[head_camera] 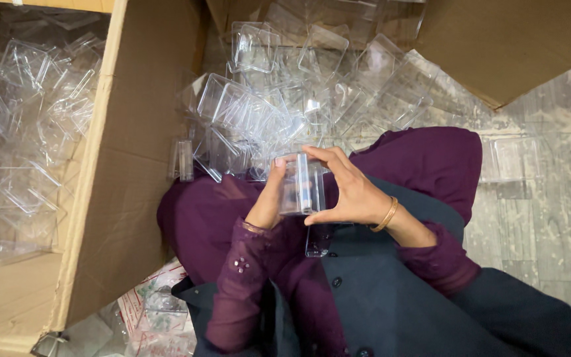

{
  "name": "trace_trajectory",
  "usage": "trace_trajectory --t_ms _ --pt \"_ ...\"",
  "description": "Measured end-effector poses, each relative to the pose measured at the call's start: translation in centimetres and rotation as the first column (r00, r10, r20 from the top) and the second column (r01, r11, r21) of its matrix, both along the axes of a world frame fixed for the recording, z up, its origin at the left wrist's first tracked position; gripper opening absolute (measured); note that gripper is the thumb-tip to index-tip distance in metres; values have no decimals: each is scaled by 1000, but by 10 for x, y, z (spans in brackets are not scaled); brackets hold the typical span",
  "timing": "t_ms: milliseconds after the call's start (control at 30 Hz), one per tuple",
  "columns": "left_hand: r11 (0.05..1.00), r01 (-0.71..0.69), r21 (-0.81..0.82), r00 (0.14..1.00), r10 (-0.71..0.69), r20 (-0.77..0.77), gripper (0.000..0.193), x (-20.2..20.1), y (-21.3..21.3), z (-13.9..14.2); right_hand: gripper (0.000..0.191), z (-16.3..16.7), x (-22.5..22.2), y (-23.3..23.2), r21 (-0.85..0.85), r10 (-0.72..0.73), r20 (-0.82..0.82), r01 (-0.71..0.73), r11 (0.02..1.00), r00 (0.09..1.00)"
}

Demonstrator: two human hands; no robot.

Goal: The person sits on the floor among cardboard boxes and assembles clear plastic boxes by folding their side panels and pressing the corners to shape them. They stack the finished boxes and place them aside, repeating the process one box at a time.

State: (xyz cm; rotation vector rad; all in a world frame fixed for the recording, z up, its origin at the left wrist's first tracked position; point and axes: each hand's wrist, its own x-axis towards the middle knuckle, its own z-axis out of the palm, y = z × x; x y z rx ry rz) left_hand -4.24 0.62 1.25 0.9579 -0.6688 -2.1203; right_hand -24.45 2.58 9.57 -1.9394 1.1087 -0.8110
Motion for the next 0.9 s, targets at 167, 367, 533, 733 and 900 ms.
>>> trace_trajectory --t_ms 167,367,533,733,900 --pt "996 -8 -88 997 2 -72 59 -1 -7 -4 115 2 4 0 -19 -39 22 40 999 999" --pt "922 -35 -386 982 104 160 55 -18 -19 1 109 -13 -35 3 -121 -200 -77 190 974 977" --pt "726 114 -679 810 328 487 43 -24 -34 1 115 -36 -178 12 -507 -750 -287 570 646 596" --pt "604 328 -727 712 348 610 56 -89 -98 -45 114 -98 -296 47 -340 -836 -546 901 271 45" --pt "433 435 -790 618 494 611 89 -136 -137 -95 106 -118 -294 57 -234 -764 -645 953 193 -4"
